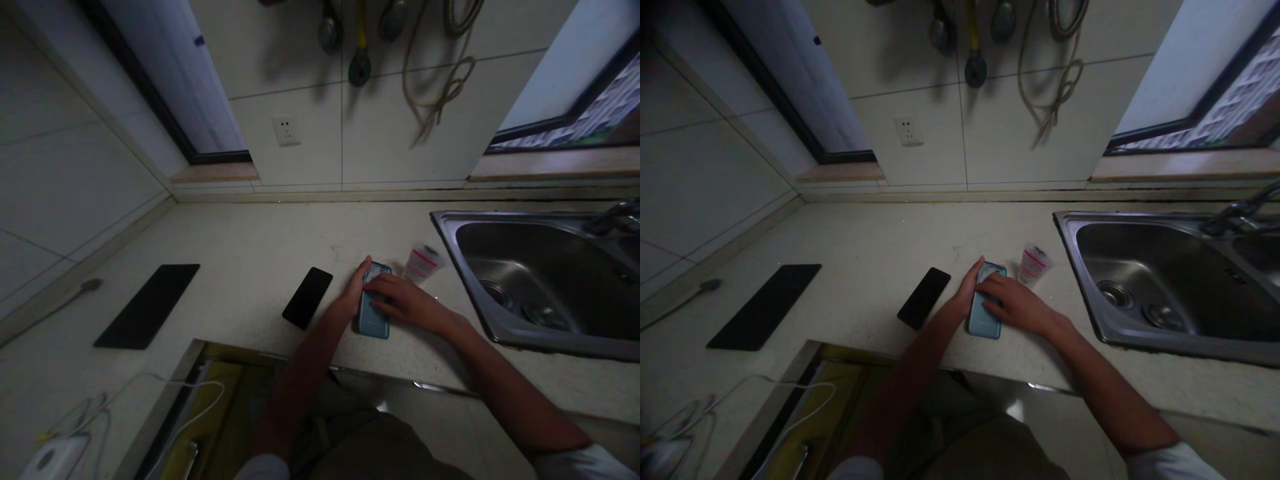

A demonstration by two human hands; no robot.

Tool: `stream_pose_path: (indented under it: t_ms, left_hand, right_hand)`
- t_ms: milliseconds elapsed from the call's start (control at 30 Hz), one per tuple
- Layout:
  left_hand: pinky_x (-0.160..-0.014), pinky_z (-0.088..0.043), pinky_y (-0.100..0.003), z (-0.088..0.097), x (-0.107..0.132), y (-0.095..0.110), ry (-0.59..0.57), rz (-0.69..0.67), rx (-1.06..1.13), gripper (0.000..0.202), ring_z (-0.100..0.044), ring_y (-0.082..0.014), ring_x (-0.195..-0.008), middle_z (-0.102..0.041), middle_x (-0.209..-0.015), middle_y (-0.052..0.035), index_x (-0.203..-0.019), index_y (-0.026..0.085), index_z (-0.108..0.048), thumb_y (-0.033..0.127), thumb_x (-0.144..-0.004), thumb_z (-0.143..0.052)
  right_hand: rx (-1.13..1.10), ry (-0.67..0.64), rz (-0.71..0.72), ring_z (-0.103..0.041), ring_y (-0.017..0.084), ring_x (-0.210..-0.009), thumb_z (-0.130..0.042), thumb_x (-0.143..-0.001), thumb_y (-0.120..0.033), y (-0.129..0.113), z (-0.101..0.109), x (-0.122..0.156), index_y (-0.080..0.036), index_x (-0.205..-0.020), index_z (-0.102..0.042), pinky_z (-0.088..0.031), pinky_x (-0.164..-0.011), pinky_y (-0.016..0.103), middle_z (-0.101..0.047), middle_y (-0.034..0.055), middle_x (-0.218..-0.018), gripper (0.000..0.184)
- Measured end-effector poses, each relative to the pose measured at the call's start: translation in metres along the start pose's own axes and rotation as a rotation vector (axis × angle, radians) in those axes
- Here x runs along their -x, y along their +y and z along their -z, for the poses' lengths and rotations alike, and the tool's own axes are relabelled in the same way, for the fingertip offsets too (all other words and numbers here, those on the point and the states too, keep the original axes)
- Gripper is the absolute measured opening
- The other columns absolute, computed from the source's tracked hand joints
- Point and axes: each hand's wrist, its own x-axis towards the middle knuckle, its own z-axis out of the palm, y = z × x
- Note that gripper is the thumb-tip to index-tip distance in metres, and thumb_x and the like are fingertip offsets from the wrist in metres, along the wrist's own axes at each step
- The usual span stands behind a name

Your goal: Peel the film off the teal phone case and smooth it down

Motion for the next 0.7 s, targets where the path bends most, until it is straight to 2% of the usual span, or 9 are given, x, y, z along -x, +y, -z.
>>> stream_pose_path:
  t_ms: [200,400,533,633,700]
  left_hand:
    - [-0.057,-0.049,-0.028,-0.005,0.005,-0.001,0.014,-0.012,0.009,0.056,-0.066,-0.0196,-0.062,-0.068,-0.067,-0.008,-0.083,0.015,-0.068,0.065,-0.094,-0.045]
    - [-0.056,-0.045,-0.022,-0.003,0.004,0.0,-0.024,-0.136,0.118,0.033,-0.056,-0.0117,-0.053,-0.063,-0.064,-0.0034,-0.076,0.015,-0.065,0.041,-0.092,-0.052]
    - [-0.052,-0.042,-0.024,0.001,0.0,-0.001,-0.036,-0.116,0.037,0.031,-0.054,-0.0127,-0.051,-0.06,-0.062,-0.0027,-0.077,0.016,-0.063,0.039,-0.092,-0.049]
    - [-0.049,-0.039,-0.024,0.005,0.001,-0.004,-0.083,-0.196,-0.016,0.019,-0.056,-0.0124,-0.052,-0.063,-0.068,-0.0014,-0.089,0.015,-0.064,0.034,-0.087,-0.062]
    - [-0.047,-0.035,-0.024,0.007,0.002,-0.006,-0.139,-0.205,-0.024,0.023,-0.053,-0.0111,-0.05,-0.062,-0.069,0.0,-0.092,0.016,-0.064,0.032,-0.08,-0.073]
  right_hand:
    - [0.017,0.24,0.019,-0.061,0.028,-0.111,-0.055,-0.094,-0.017,0.001,-0.006,-0.003,-0.024,-0.126,-0.063,-0.054,-0.096,0.05,-0.062,0.0139,-0.121,0.034]
    - [0.033,0.426,-0.009,-0.064,0.025,-0.095,-0.054,-0.097,-0.021,-0.003,-0.003,-0.004,-0.023,-0.112,-0.068,-0.056,-0.083,0.042,-0.065,0.0102,-0.101,0.02]
    - [0.025,0.493,-0.014,-0.064,0.024,-0.089,-0.053,-0.099,-0.024,-0.005,-0.002,-0.004,-0.023,-0.104,-0.07,-0.054,-0.079,0.041,-0.065,0.0093,-0.095,0.017]
    - [0.044,0.566,-0.054,-0.064,0.025,-0.09,-0.051,-0.101,-0.028,-0.008,-0.002,-0.004,-0.022,-0.11,-0.069,-0.053,-0.081,0.042,-0.067,0.0106,-0.098,0.021]
    - [0.063,0.616,-0.088,-0.064,0.027,-0.093,-0.05,-0.102,-0.03,-0.009,-0.001,-0.004,-0.021,-0.118,-0.067,-0.053,-0.084,0.043,-0.069,0.0118,-0.101,0.025]
